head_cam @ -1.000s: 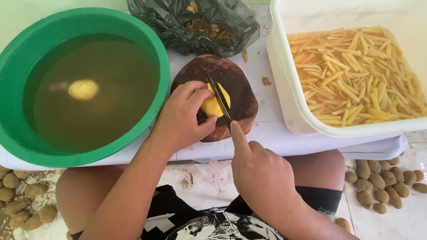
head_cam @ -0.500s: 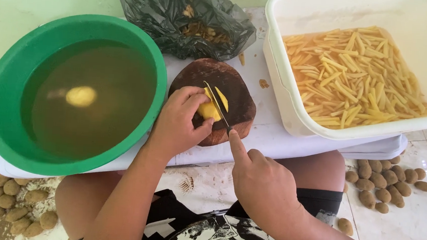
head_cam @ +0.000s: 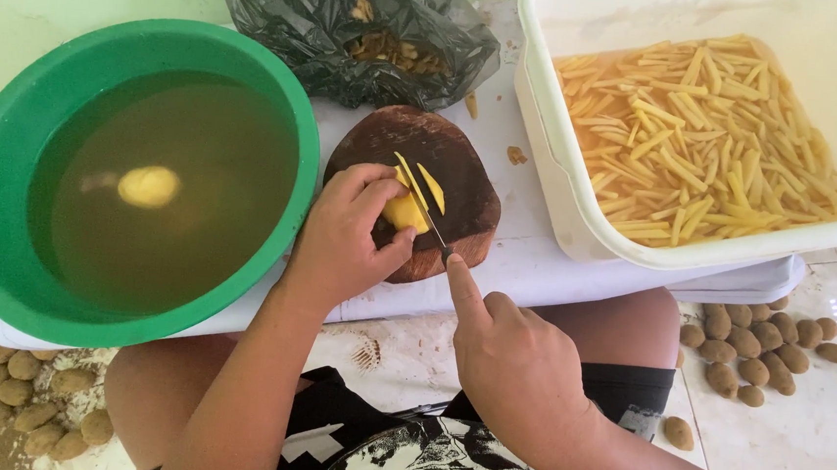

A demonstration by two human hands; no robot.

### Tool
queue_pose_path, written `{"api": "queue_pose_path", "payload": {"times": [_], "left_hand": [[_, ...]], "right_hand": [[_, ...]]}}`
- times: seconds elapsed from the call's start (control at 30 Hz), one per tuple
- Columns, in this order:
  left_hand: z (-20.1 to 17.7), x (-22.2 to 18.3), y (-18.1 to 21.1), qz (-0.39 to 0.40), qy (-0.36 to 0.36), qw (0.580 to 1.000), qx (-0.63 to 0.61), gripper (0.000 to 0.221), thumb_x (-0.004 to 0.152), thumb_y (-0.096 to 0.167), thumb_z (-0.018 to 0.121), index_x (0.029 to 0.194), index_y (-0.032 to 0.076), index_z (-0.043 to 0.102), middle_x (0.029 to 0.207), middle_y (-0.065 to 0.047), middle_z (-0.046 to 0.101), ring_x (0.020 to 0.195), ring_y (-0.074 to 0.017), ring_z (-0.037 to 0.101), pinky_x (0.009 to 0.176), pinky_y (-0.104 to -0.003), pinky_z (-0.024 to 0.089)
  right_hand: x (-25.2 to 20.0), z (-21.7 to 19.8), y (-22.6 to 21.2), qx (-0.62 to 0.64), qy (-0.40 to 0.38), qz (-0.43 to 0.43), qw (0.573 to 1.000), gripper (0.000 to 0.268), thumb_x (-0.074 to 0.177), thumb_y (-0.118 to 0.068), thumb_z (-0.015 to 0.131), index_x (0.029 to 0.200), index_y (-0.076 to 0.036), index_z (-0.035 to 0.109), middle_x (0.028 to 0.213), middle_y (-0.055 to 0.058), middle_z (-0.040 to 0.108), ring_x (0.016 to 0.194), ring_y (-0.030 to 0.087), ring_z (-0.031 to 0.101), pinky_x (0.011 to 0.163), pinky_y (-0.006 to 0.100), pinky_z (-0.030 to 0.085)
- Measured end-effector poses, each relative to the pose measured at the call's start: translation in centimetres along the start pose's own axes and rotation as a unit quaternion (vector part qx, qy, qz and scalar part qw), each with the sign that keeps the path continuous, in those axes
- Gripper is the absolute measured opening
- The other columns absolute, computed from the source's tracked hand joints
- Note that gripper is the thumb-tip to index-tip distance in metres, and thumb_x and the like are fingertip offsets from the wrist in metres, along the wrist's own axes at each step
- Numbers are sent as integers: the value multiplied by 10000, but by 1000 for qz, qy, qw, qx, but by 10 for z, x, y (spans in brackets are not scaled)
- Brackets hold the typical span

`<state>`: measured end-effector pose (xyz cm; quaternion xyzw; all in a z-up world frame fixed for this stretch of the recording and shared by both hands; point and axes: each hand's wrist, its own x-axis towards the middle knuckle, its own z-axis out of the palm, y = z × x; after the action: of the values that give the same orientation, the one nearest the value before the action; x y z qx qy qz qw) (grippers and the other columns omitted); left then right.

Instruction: Slicing peeled potatoes into thin strips for French fries using a knife on a wooden block.

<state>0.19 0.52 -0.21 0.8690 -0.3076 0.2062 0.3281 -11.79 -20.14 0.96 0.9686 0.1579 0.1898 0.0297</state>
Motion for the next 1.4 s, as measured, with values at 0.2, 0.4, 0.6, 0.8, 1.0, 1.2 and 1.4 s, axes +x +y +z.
{"api": "queue_pose_path", "payload": {"times": [0.2,0.4,0.6,0.8,1.0,1.2,1.4], "left_hand": [[-2,2,2,-3,-5,1000,-2,388,837,184,698,1166,-10,632,1213,-170,595,1075,-345,602,918,-469,511],[-1,2,0,8,2,1000,1,404,826,185,715,1176,1,634,1174,-161,597,1029,-343,606,882,-465,506],[0,2,-1,11,7,1000,-5,378,820,173,734,1151,15,644,1166,-175,617,1057,-357,627,917,-467,520],[-1,2,2,20,15,1000,-1,363,811,114,740,1151,35,638,1168,-176,616,1072,-375,634,936,-469,524],[-3,1,5,8,11,1000,2,352,806,107,726,1141,42,639,1181,-181,616,1079,-360,628,931,-460,523],[17,-9,-10,-8,67,998,19,355,796,234,825,1093,128,662,1134,-106,637,1149,-345,668,994,-434,537],[1,0,5,-8,29,999,-16,352,768,101,730,1097,28,628,1191,-155,594,1076,-343,610,944,-456,518]], "right_hand": [[0,-1,-1,0,-4,-13,1000,686,793,-116,651,1471,-165,561,581,-46,441,380,132,413,290,312,335],[4,-4,2,-9,-11,-21,1000,720,750,-124,641,1464,-187,565,565,-55,464,371,146,465,297,325,371],[5,-2,2,2,6,-37,999,725,714,-57,652,1430,-162,606,540,-68,409,363,113,379,308,284,322],[13,23,5,18,-33,-36,999,746,698,-86,652,1437,-174,594,529,-69,424,343,126,391,276,312,324],[15,29,-2,-7,-77,-17,997,802,684,-123,654,1475,-210,555,510,-51,461,315,153,420,267,332,357],[13,7,2,51,-109,30,992,588,889,-198,550,1477,-194,532,535,-2,617,390,202,637,385,345,551],[-6,17,1,56,-83,50,994,646,830,-133,597,1470,-195,537,487,-19,416,309,238,390,265,398,338]]}}
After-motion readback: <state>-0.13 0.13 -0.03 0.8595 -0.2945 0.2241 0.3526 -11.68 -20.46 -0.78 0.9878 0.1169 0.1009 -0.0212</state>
